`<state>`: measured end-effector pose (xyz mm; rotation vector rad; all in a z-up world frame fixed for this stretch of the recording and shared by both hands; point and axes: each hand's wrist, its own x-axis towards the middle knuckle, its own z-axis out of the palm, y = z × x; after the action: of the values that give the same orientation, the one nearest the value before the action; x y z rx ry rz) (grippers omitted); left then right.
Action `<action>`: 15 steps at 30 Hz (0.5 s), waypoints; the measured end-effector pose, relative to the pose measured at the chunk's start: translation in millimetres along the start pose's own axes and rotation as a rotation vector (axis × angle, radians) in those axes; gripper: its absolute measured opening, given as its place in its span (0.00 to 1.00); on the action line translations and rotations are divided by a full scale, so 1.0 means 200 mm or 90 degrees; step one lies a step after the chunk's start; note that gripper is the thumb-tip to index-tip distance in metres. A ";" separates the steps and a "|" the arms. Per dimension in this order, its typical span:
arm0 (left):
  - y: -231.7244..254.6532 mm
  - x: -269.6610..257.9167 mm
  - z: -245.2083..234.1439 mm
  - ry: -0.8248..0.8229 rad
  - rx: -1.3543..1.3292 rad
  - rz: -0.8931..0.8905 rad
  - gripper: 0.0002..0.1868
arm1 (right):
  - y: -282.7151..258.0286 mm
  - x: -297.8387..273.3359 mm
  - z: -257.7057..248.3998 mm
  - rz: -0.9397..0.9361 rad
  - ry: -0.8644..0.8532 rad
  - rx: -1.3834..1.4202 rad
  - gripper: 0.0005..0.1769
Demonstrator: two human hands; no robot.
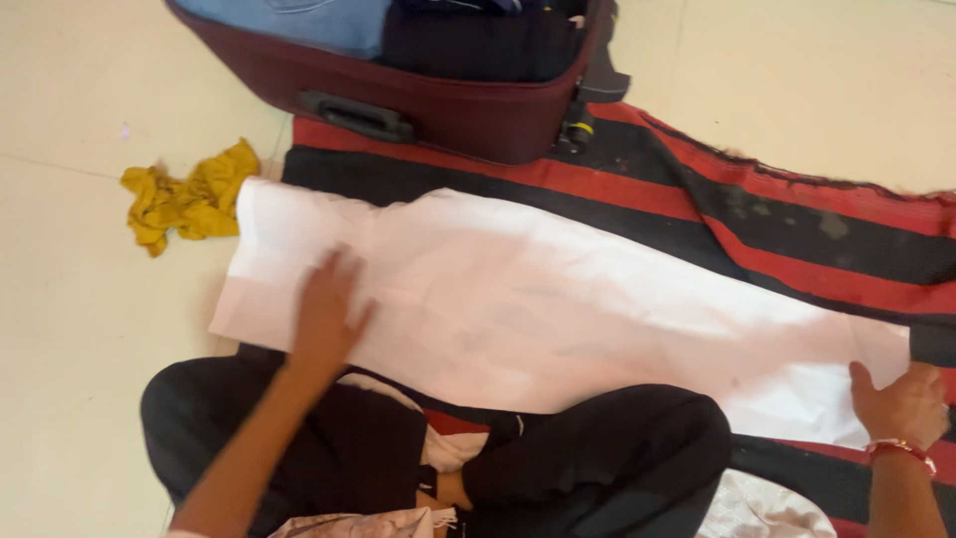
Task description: The person folds a white garment on a striped mat by smoothing the fabric, folding in the sides and sleeves, and then doubling the length to create a flat rectangle.
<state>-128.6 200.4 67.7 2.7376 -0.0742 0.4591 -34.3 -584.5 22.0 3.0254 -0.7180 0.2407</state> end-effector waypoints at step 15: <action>-0.07 0.28 0.30 -0.016 0.000 0.050 0.27 | -2.39 -1.24 -0.36 -0.757 -0.330 0.378 0.58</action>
<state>-56.6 191.8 28.1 2.7479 -0.1879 0.4469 -49.1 -43.4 61.9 3.3681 1.4280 -0.4437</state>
